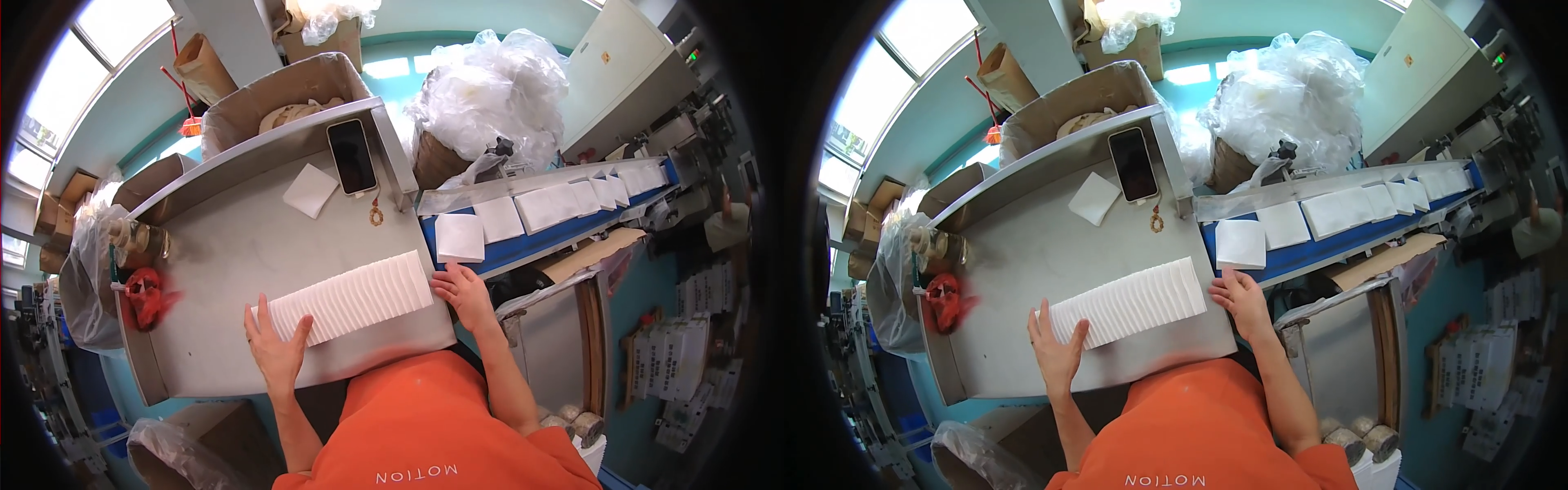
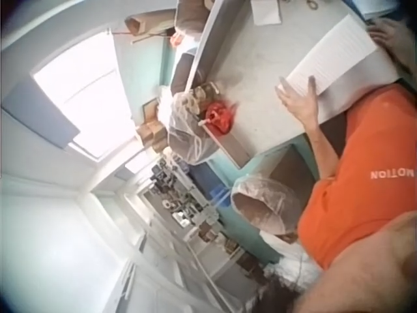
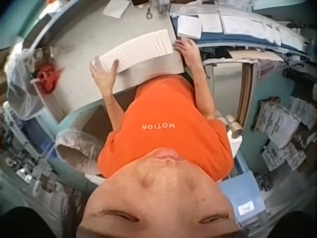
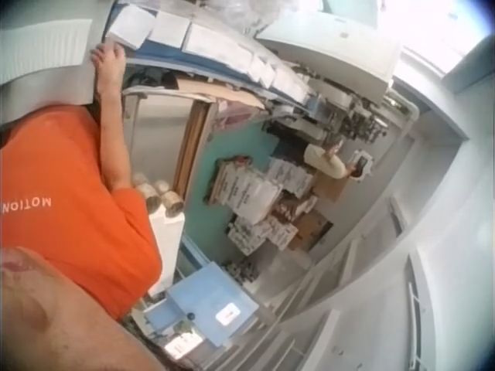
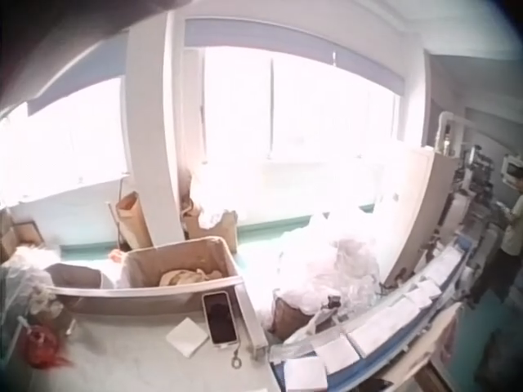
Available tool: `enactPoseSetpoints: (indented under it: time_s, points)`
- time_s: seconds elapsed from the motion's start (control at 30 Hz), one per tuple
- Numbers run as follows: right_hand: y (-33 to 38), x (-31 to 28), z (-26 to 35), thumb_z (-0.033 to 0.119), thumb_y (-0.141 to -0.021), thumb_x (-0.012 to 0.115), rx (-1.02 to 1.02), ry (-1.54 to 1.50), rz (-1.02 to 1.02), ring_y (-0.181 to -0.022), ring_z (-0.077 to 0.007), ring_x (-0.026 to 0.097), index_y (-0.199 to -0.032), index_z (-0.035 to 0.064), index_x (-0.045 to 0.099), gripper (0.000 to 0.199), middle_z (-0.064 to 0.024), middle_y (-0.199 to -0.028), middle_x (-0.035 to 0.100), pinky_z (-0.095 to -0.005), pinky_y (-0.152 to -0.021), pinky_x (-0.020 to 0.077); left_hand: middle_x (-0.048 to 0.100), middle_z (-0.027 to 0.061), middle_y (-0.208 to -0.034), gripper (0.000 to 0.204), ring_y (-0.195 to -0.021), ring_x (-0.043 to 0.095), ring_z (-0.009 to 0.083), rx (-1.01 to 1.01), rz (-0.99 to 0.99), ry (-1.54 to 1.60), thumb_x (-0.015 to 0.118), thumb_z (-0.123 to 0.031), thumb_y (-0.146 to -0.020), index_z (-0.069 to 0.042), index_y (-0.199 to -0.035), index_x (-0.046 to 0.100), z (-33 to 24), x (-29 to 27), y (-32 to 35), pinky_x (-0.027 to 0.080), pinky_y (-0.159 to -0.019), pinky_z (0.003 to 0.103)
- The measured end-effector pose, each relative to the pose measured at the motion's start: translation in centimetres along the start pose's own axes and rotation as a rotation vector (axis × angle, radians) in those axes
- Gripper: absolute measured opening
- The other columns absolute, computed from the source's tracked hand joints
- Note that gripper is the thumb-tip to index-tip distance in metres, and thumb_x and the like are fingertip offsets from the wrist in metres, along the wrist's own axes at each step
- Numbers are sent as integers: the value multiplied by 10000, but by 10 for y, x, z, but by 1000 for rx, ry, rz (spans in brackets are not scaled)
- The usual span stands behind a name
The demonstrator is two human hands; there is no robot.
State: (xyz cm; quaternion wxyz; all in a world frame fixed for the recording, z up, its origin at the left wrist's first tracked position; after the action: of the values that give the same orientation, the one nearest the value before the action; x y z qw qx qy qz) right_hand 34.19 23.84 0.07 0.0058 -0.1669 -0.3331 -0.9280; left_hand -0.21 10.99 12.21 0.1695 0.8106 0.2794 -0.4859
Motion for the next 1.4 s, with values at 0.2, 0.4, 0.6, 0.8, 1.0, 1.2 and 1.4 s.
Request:
enactPoseSetpoints:
  time_s: [0.2,0.4,0.6,0.8,1.0,1.2,1.4]
  points:
    - [23,68,8,435,-928,599,-239,734,142,-970,-140,571,-1221,-11,556,535,-75,-1068,634,-298,-844,456,304,286,-1442,855,-1274,383,473,4,-13,-11,724,-542,-767,-91,-1416,398,-5,0,0,355,-1033,522]
    - [10,42,-51,292,-952,580,289,2,271,-1023,-154,573,-1333,50,485,461,-43,-1159,611,-339,-861,454,308,292,-1433,850,-1256,398,486,8,-46,-48,715,-547,-774,-92,-1417,396,3,-2,-2,367,-1020,525]
    - [10,38,-4,261,-938,594,-47,243,15,-983,-120,556,-1425,80,357,571,-57,-1127,606,-252,-756,455,309,289,-1434,855,-1258,401,476,-15,-45,-60,705,-558,-777,-97,-1425,389,0,-3,-2,367,-1019,523]
    - [15,43,-21,209,-927,620,115,530,290,-818,-128,612,-1140,16,605,287,-63,-984,647,-268,-710,505,301,276,-1449,860,-1264,396,473,-22,-43,-61,706,-556,-775,-100,-1429,383,4,-2,-2,362,-1026,520]
    - [-8,6,-13,314,-947,602,35,-140,-44,-882,-146,630,-1224,45,529,392,-65,-971,641,-250,-709,512,305,275,-1446,875,-1269,390,472,-3,1,-58,715,-557,-765,-100,-1431,379,-1,2,-1,363,-1027,519]
    - [21,69,2,406,-946,578,-231,612,157,-880,-106,559,-1164,1,589,460,-43,-990,641,-265,-763,451,298,276,-1447,882,-1265,390,473,6,-11,-60,716,-562,-762,-100,-1432,376,-6,3,0,362,-1026,521]
    - [17,41,-47,303,-932,608,313,-23,292,-856,-115,554,-1131,66,604,309,-2,-971,632,-278,-715,445,295,278,-1447,881,-1264,388,475,-8,-26,-67,707,-573,-766,-98,-1431,376,-2,4,0,363,-1023,524]
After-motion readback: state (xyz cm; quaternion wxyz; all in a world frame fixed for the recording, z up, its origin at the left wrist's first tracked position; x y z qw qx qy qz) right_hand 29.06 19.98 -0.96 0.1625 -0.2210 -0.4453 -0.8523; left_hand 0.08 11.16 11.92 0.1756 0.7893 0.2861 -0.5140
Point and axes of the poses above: each hand's wrist, its own y-axis away from the middle knuckle, its own x-axis out of the palm, z = x × y, the point moved 10 cm from there along -y, towards the middle knuckle
